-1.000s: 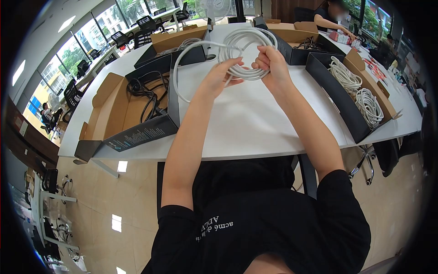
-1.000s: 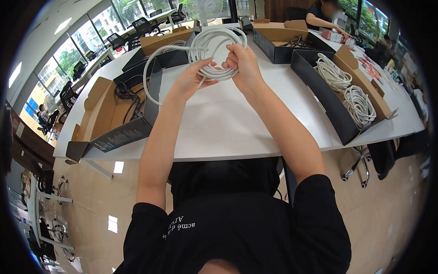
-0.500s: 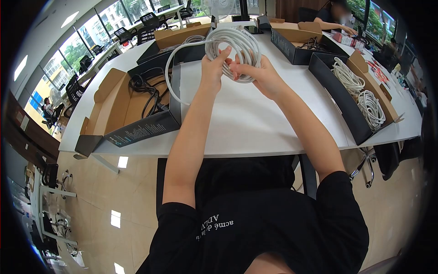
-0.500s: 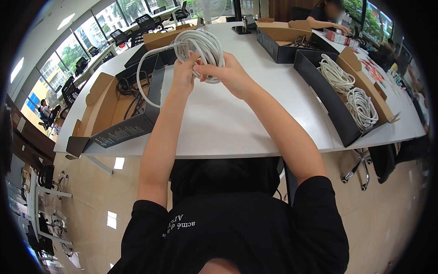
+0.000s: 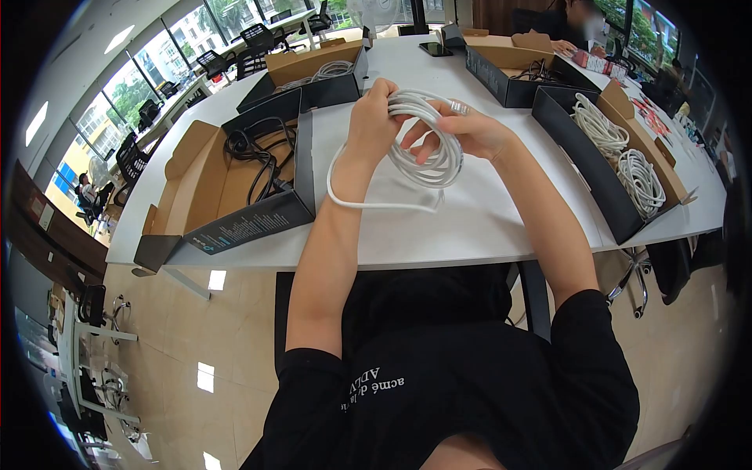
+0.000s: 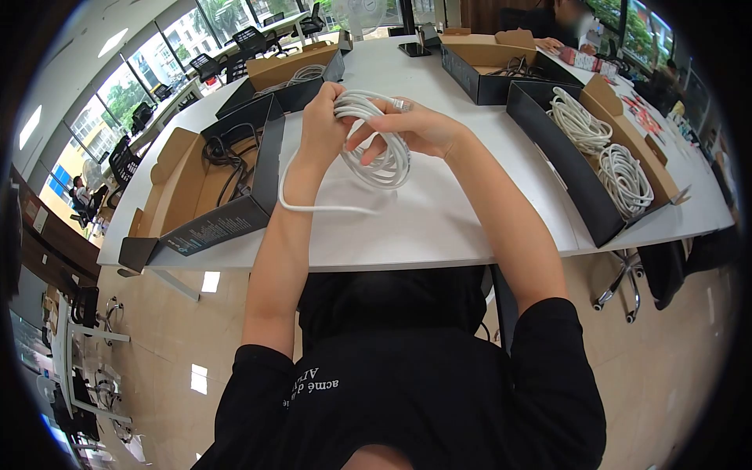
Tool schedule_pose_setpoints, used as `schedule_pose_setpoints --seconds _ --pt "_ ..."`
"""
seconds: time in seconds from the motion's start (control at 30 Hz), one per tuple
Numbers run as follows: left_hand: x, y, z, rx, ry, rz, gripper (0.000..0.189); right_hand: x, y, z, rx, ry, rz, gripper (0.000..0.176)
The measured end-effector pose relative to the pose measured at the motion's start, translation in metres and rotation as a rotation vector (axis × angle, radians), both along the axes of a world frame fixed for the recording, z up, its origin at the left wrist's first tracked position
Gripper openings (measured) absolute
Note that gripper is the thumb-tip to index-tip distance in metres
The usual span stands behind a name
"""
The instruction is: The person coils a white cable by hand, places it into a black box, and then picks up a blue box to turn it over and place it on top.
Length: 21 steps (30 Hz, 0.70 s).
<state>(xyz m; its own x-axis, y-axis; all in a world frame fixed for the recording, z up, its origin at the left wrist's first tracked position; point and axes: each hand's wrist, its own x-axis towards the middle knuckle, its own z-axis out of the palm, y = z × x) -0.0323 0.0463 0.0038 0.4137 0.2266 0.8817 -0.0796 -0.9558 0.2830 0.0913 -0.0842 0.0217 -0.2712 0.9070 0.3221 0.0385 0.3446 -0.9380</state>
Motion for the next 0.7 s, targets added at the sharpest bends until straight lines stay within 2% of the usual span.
schedule_pose_setpoints --seconds 0.1,0.2,0.3,0.4,0.43,0.53,0.6,0.7 --pt "-0.002 -0.003 0.003 0.026 -0.061 -0.006 0.026 -0.005 0.006 -0.01 0.147 0.274 0.283 0.092" --pt "0.003 0.004 -0.002 -0.077 -0.092 -0.126 0.027 -0.01 -0.004 0.008 -0.013 0.348 0.393 0.103" --pt "-0.002 -0.012 0.004 0.095 -0.172 -0.059 0.028 -0.014 -0.014 0.016 -0.14 0.253 0.195 0.087" --pt "0.006 -0.005 -0.003 0.257 -0.173 0.036 0.03 -0.021 -0.013 0.014 -0.106 -0.271 -0.225 0.043" --pt "0.005 -0.007 -0.002 0.269 -0.166 0.092 0.031 -0.028 -0.01 0.009 -0.084 -0.142 -0.325 0.02" --pt "0.003 -0.013 0.001 0.263 -0.116 0.225 0.034 -0.024 -0.003 0.005 -0.008 -0.137 -0.358 0.018" --pt "0.001 -0.015 0.004 0.203 -0.053 0.269 0.038 -0.026 -0.002 0.007 0.026 -0.116 -0.486 0.016" --pt "0.006 -0.013 0.008 0.391 -0.218 0.267 0.046 -0.007 0.006 0.003 0.14 -0.001 -0.662 0.015"
